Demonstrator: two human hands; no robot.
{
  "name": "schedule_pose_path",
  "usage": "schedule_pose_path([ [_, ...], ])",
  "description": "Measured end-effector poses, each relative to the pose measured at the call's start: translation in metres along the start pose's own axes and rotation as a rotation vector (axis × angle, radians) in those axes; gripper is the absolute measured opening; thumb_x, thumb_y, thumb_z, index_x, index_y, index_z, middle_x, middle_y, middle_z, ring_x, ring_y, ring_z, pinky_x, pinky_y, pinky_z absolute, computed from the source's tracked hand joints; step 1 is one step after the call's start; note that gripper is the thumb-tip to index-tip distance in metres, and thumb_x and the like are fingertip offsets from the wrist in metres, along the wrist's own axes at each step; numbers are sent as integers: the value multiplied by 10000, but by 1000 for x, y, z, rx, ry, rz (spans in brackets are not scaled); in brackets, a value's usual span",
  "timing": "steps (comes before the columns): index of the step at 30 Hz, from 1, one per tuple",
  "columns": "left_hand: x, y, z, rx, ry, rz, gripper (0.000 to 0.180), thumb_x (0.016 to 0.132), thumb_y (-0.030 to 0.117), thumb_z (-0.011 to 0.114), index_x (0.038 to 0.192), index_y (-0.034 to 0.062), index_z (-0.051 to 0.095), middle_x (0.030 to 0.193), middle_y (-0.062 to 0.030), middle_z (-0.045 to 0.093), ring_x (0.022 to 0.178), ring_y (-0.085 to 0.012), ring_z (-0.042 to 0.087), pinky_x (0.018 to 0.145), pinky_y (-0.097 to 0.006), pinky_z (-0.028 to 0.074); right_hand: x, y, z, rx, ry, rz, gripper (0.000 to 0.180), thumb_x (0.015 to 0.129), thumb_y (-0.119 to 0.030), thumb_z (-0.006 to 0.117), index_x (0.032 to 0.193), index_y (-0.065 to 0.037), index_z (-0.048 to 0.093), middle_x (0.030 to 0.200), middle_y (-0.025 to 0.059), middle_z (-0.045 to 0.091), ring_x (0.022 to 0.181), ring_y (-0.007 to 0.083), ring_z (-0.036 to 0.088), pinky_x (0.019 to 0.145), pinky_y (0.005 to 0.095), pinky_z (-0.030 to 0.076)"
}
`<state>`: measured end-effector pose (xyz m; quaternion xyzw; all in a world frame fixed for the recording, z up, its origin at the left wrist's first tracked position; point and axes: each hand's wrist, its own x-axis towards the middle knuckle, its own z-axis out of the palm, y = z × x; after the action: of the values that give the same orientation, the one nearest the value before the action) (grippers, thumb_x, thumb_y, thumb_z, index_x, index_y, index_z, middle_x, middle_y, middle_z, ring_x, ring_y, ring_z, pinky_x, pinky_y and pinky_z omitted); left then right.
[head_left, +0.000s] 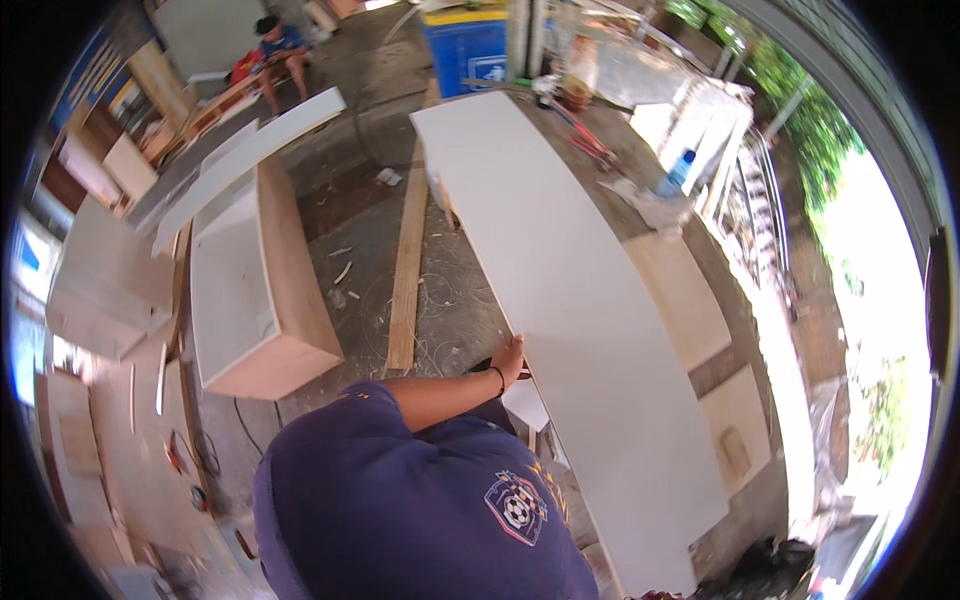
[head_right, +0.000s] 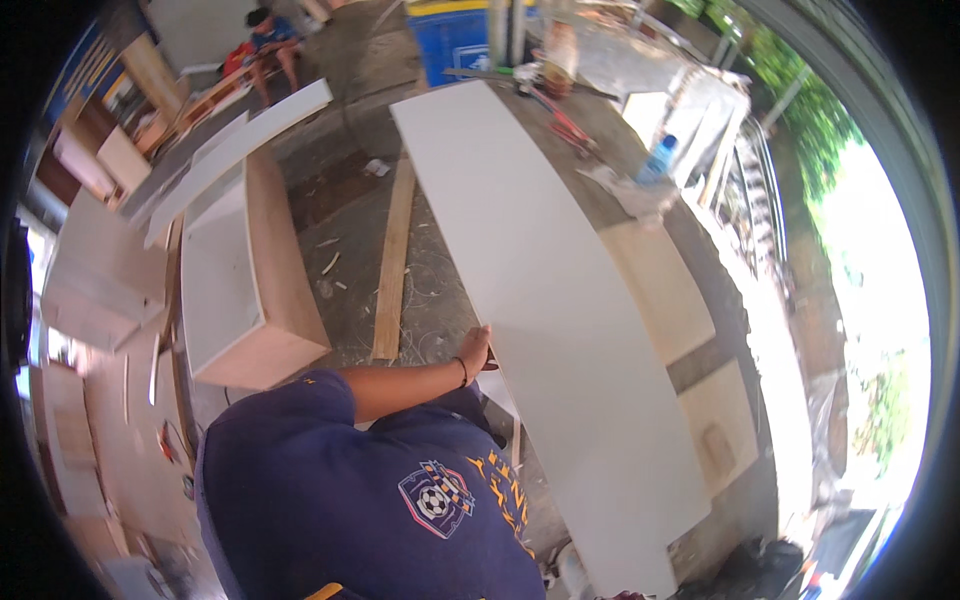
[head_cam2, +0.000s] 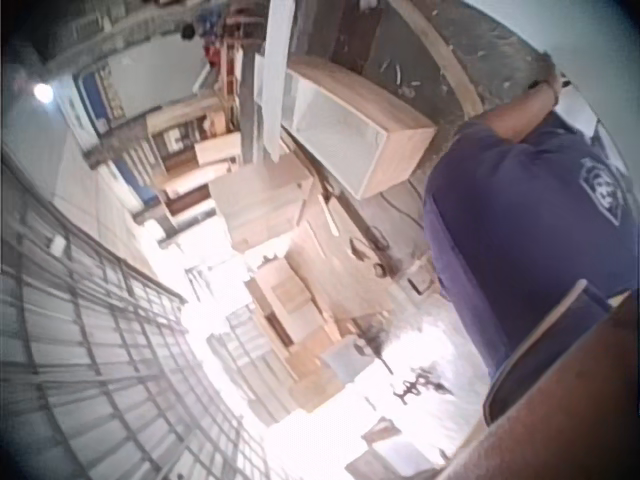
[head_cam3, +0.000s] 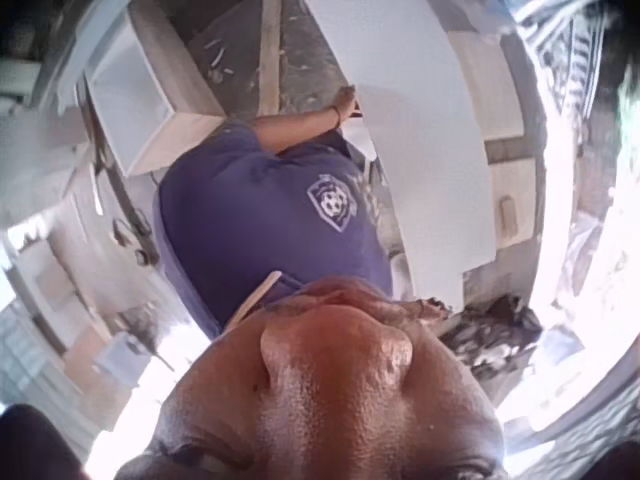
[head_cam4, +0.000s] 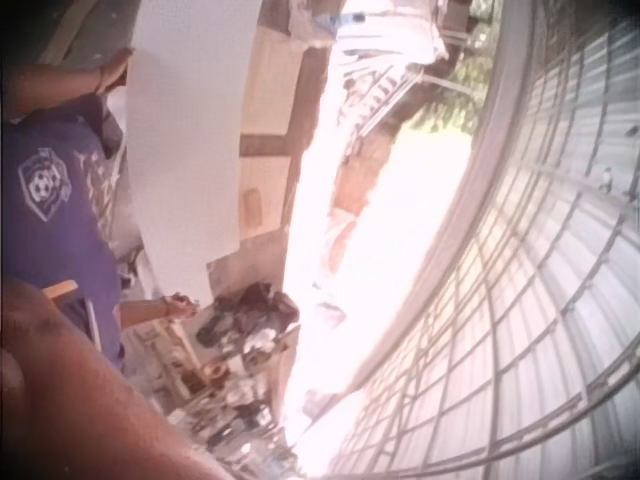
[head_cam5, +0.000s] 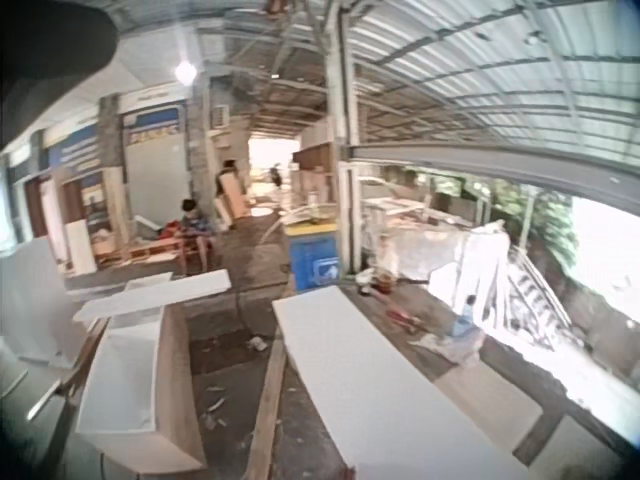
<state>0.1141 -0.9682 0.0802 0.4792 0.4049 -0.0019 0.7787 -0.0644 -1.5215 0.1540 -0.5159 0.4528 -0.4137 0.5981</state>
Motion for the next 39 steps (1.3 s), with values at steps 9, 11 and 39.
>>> schedule_pose_path([
  [9,-43,5,40,217,-182,-11,294,860,355,436,997,146,592,990,-29,625,816,-149,597,643,-278,473,-2,4,-123,98,297,120,589,923,-422,446,1403,-102,324,1396,115,403,1177,287,478,971,435,391],
  [11,-11,-9,20,95,-201,-68,389,841,320,433,1113,83,577,1090,-62,613,944,-237,607,768,-349,514,14,32,-144,111,328,45,499,909,-394,480,1331,-136,414,1192,53,543,985,200,565,749,345,463],
  [39,-18,16,18,492,-9,28,535,953,411,268,1158,8,555,1113,-101,596,954,-245,604,791,-383,524,73,43,-172,97,399,223,219,899,-238,559,1091,-137,589,751,38,611,639,159,609,448,257,397],
])
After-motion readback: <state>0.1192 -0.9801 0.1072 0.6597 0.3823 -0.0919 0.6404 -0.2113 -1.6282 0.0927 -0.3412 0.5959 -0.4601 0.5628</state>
